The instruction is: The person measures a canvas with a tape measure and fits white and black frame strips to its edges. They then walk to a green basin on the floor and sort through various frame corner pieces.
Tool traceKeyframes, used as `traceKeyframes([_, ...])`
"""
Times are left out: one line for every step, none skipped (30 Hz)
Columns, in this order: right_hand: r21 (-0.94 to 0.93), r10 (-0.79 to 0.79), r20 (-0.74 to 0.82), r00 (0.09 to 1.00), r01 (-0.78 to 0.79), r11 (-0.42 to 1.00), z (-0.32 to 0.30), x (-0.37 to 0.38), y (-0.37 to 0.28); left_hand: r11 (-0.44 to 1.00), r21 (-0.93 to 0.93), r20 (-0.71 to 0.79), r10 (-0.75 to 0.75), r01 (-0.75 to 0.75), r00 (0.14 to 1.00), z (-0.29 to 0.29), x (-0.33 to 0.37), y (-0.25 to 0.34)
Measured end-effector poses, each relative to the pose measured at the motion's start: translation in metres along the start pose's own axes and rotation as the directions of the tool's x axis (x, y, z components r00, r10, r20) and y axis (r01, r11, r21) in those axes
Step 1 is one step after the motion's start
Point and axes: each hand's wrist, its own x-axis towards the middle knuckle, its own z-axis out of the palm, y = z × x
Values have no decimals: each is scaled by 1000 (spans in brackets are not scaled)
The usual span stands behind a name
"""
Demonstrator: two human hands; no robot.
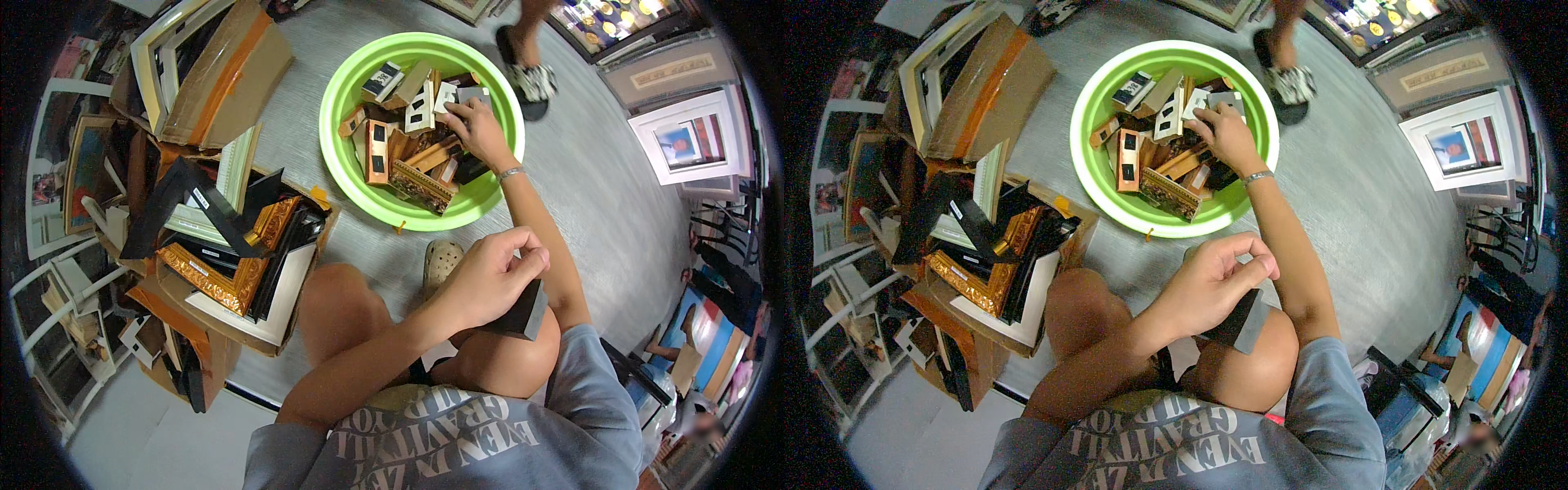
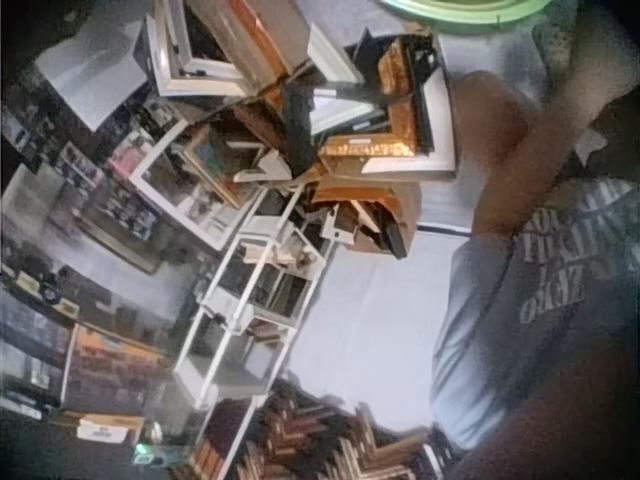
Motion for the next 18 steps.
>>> traceKeyframes([109, 13, 22, 1000, -15, 994, -1, -2, 0, 999, 28, -5, 34, -34, 999, -2, 0, -2])
traceKeyframes([41, 53, 86, 995, -57, 998, -1, -8, 3, 999, 44, -3, 17, -17, 1000, -2, 0, -1])
traceKeyframes([-29, 97, 148, 984, -94, 995, 1, -17, 5, 998, 59, -2, 1, -1, 1000, -3, -1, 2])
traceKeyframes([-99, 143, 206, 968, -125, 987, 2, -24, 7, 997, 75, -1, -14, 15, 1000, -4, -1, 3])
traceKeyframes([-186, 142, 373, 917, -76, 980, 3, -29, 12, 996, 88, 5, -19, 18, 1000, -2, 0, 2])
traceKeyframes([-197, 85, 329, 941, -19, 980, 8, -34, 14, 995, 101, 12, -23, 21, 1000, -1, 0, 1])
traceKeyframes([-211, 25, 285, 958, 37, 977, 15, -39, 15, 993, 114, 19, -27, 25, 999, 1, 0, 0])
traceKeyframes([-225, -37, 239, 970, 93, 970, 19, -42, 15, 991, 135, 23, -26, 23, 999, 2, 0, 2])
traceKeyframes([-196, -31, 252, 967, 83, 977, 18, -43, 20, 988, 156, 28, -25, 20, 999, 4, 0, 5])
traceKeyframes([-64, -42, 272, 961, 62, 996, 14, -39, 30, 984, 177, 35, -24, 18, 999, 5, 0, 7])
traceKeyframes([283, 17, 333, 943, -117, 952, 7, -34, 30, 976, 215, 38, -33, 24, 999, 1, 0, 6])
traceKeyframes([572, 47, 413, 910, -299, 763, -6, -28, 29, 968, 250, 40, -42, 31, 998, -2, 0, 3])
traceKeyframes([527, 104, 281, 954, -244, 814, -17, -24, 26, 967, 252, 48, -58, 44, 997, -4, 0, -1])
traceKeyframes([466, 147, 141, 979, -197, 862, -31, -22, 25, 973, 221, 39, -68, 58, 997, -4, 0, -2])
traceKeyframes([394, 178, -5, 984, -161, 905, -40, -25, 28, 979, 190, 34, -80, 72, 996, -3, 0, -3])
traceKeyframes([205, 178, 83, 980, -192, 960, -48, -28, 29, 984, 158, 28, -91, 85, 995, -2, -1, -5])
traceKeyframes([9, 195, 168, 966, -199, 980, -56, -33, 30, 986, 150, 25, -81, 76, 996, -2, 0, -6])
traceKeyframes([-188, 224, 246, 943, -181, 965, -60, -37, 28, 988, 142, 20, -70, 67, 997, -3, 0, -8])
